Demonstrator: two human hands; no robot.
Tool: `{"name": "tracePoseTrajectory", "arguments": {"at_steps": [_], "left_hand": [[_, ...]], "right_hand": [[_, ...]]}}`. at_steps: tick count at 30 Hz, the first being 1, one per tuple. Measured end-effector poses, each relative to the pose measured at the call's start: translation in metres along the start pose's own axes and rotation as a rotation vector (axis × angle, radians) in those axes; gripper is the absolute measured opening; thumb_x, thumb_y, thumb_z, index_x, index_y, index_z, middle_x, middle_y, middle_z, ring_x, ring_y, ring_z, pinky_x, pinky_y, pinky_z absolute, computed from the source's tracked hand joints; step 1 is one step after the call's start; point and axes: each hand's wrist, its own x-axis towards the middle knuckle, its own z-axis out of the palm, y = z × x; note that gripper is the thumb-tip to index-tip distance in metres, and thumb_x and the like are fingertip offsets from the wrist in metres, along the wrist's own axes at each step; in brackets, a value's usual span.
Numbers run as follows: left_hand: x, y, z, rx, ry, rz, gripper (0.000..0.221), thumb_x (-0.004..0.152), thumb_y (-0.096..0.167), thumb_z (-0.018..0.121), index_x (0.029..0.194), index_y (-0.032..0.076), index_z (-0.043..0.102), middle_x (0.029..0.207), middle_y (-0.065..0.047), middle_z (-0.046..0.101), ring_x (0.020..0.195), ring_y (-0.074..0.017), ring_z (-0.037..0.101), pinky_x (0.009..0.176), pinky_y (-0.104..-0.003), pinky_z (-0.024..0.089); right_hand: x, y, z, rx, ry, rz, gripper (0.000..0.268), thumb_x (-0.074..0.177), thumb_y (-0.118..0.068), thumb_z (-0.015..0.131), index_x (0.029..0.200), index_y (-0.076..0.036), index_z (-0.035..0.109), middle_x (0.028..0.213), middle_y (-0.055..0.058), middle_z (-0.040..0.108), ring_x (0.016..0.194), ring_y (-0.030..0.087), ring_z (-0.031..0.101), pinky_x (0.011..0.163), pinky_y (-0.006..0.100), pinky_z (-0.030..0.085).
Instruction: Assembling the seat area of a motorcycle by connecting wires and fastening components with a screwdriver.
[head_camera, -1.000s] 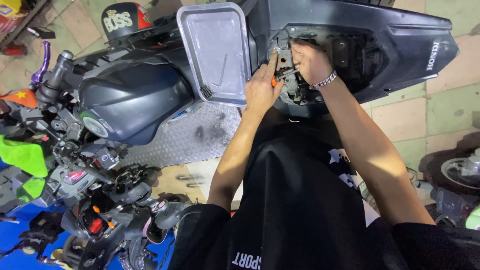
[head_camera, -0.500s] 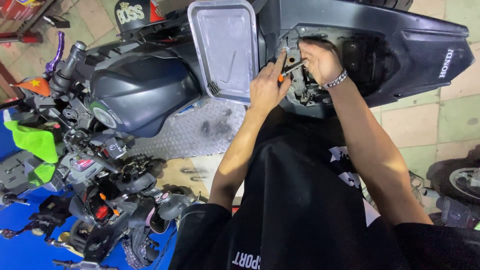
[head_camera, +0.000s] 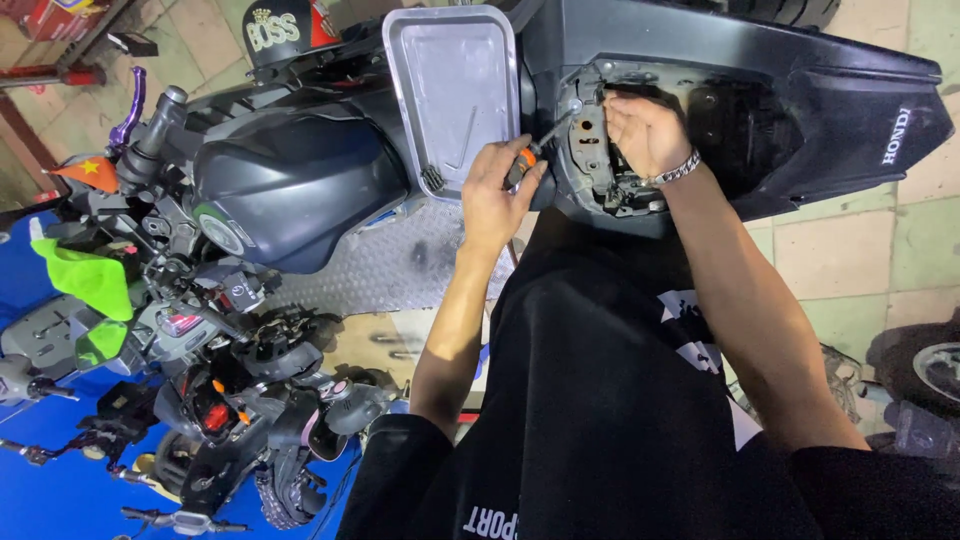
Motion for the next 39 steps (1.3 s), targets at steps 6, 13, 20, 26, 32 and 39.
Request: {"name": "tracePoseTrajectory", "arguments": {"at_steps": [6,13,20,26,32,39], "left_hand": [[0.008,-0.005,0.013,0.053,-0.025,-0.009,0.036,0.098,0.030,0.069,0.123,0.005,0.063,0.107,-0.008,0.070,0.097,-0.0264,0.065,0.086,-0.039,0.055],[0.014,-0.007,0.022,0.140,-0.019,0.022,0.036,0.096,0.028,0.074,0.123,0.004,0.067,0.104,-0.009,0.070,0.097,-0.0258,0.067,0.087,-0.038,0.059],[0.014,0.000,0.020,0.193,-0.035,0.005,0.035,0.095,0.026,0.074,0.122,0.005,0.067,0.102,-0.008,0.069,0.095,-0.0262,0.067,0.080,-0.039,0.060],[0.015,0.006,0.023,0.193,-0.024,-0.010,0.034,0.094,0.025,0.075,0.121,0.004,0.068,0.101,-0.008,0.070,0.092,-0.0242,0.066,0.078,-0.037,0.059],[0.028,0.033,0.023,0.400,-0.086,0.230,0.020,0.101,0.006,0.065,0.121,0.002,0.064,0.107,-0.013,0.058,0.089,-0.0296,0.055,0.053,-0.040,0.054],[0.043,0.062,0.030,0.440,-0.218,-0.244,0.033,0.104,0.040,0.044,0.103,0.007,0.046,0.054,-0.010,0.063,0.043,-0.0381,0.065,0.042,-0.053,0.053]], "right_hand": [[0.001,0.004,-0.008,-0.039,-0.054,0.009,0.013,0.091,-0.016,0.059,0.103,-0.013,0.063,0.107,-0.002,0.061,0.108,0.015,0.057,0.109,0.027,0.047],[-0.005,0.002,0.005,0.002,-0.039,-0.041,0.010,0.089,-0.014,0.059,0.099,-0.015,0.062,0.098,-0.005,0.059,0.096,0.010,0.057,0.098,0.022,0.047],[-0.005,0.000,0.006,-0.065,-0.043,-0.050,0.015,0.084,-0.023,0.061,0.098,-0.017,0.060,0.098,-0.005,0.057,0.097,0.010,0.056,0.100,0.023,0.047],[-0.001,0.004,0.000,-0.082,0.013,-0.051,0.019,0.086,-0.021,0.062,0.103,-0.016,0.065,0.105,-0.004,0.059,0.103,0.011,0.057,0.105,0.024,0.046],[0.003,0.006,0.000,-0.097,0.062,-0.014,0.050,0.082,-0.025,0.063,0.128,-0.005,0.060,0.127,0.007,0.064,0.122,0.018,0.060,0.116,0.029,0.046],[-0.009,-0.002,0.014,-0.043,0.054,-0.059,0.029,0.086,-0.018,0.062,0.111,-0.006,0.067,0.117,0.008,0.071,0.112,0.019,0.067,0.109,0.029,0.053]]}}
